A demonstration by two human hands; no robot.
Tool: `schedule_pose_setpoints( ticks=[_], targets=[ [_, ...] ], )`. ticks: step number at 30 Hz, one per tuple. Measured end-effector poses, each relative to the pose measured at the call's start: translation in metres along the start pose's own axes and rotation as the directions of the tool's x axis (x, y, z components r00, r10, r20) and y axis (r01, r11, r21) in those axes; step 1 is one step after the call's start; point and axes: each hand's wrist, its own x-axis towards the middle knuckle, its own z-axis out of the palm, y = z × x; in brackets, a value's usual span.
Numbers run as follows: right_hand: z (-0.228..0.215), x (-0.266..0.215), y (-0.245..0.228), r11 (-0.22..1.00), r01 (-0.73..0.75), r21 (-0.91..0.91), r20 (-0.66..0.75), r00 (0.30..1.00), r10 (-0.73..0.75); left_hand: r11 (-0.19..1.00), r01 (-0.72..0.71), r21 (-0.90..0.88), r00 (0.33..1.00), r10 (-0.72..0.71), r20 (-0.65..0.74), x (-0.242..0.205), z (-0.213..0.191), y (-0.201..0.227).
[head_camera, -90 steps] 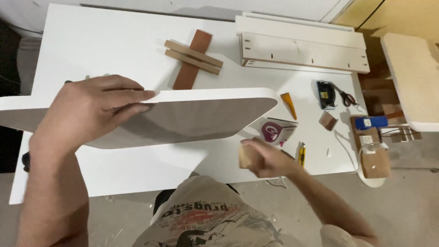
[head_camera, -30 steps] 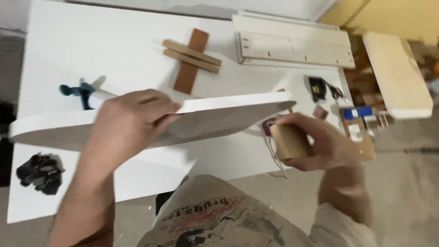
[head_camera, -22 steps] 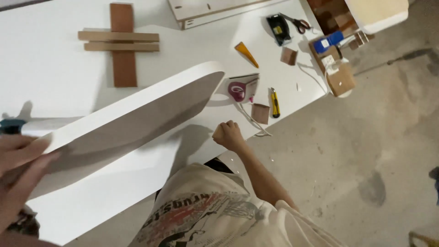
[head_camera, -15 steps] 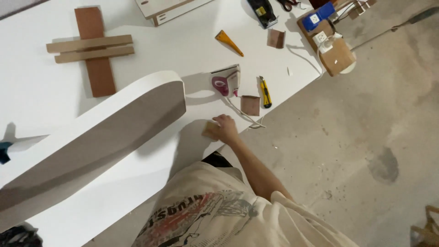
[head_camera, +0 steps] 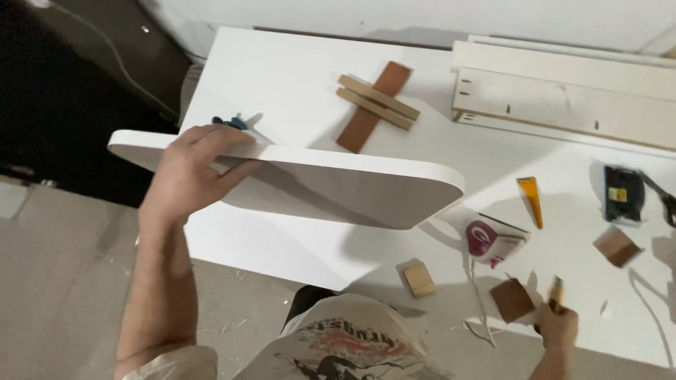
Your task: Applying heat-activated edge banding to a wooden board, trimming the excess with a knife, and sanding the edges for a smooth finish.
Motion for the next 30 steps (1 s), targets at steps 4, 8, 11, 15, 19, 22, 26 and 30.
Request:
schedule_pose_setpoints(
  ticks=[4, 8, 11, 15, 19, 22, 26, 30],
  targets=[
    [-0.048, 0.034, 0.035, 0.919, 0.011, 0.395, -0.308, 0.944, 0.121, 0.996, 0.086, -0.012, 0.995, -0.087, -0.056, -0.005, 0.013, -0.003],
    [-0.077, 0.032, -0.029, 0.844, 0.368, 0.389, -0.630, 0.775, -0.048, 0.991, -0.101, -0.089, 0.983, 0.085, -0.160, -0.004, 0.012, 0.000],
    [-0.084, -0.174, -0.289, 0.627, 0.239, 0.741, -0.318, 0.948, 0.015, 0.985, -0.138, -0.103, 0.976, 0.117, -0.186, -0.005, 0.010, 0.002],
    [0.011, -0.165, -0.313, 0.251, 0.166, 0.954, -0.061, 0.923, -0.379, 0.974, -0.051, -0.221, 0.985, 0.013, -0.169, -0.006, 0.001, -0.006],
    [0.041, -0.142, -0.296, 0.459, 0.726, 0.511, -0.323, 0.658, -0.681, 0.957, -0.102, -0.273, 0.981, 0.052, -0.186, -0.004, -0.010, -0.025],
    [0.057, -0.121, -0.271, 0.353, 0.933, -0.068, -0.263, 0.324, -0.909, 0.935, -0.133, -0.329, 0.980, 0.074, -0.184, -0.005, -0.021, -0.035],
    [0.021, -0.209, -0.366, 0.677, 0.333, 0.656, 0.219, 0.775, -0.593, 0.906, -0.147, -0.396, 0.984, 0.094, -0.149, -0.014, -0.036, -0.041],
    [0.055, -0.168, -0.427, 0.386, 0.261, 0.885, 0.232, 0.471, -0.851, 0.929, -0.120, -0.350, 0.987, 0.073, -0.144, -0.024, -0.031, -0.039]
  ],
)
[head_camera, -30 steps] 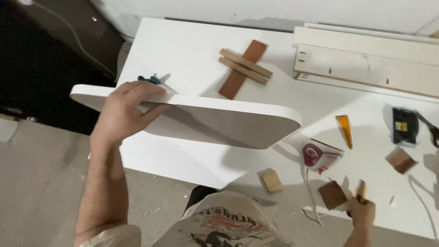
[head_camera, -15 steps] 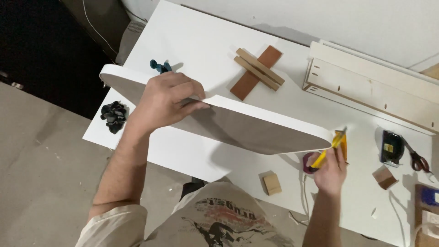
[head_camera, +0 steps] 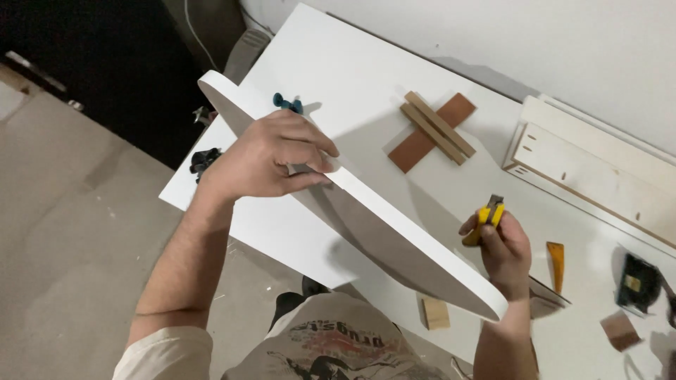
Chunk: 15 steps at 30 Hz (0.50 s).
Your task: Applying heat-activated edge banding to a wooden board, trimming the excess with a knife, and sanding the edges for a smooth finish.
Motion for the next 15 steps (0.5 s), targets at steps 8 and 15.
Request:
schedule_pose_setpoints(
  ticks=[8, 15],
  targets=[
    [0.131, 0.132, -0.013, 0.847, 0.524, 0.087, 0.514, 0.705, -0.489, 0.988, 0.111, -0.107, 0.993, -0.115, -0.031, -0.011, 0.007, 0.006],
    [0.200, 0.126, -0.028, 0.840, 0.466, 0.278, 0.655, 0.547, -0.521, 0.981, 0.189, 0.053, 0.982, -0.187, -0.041, -0.009, 0.006, 0.025]
  ],
)
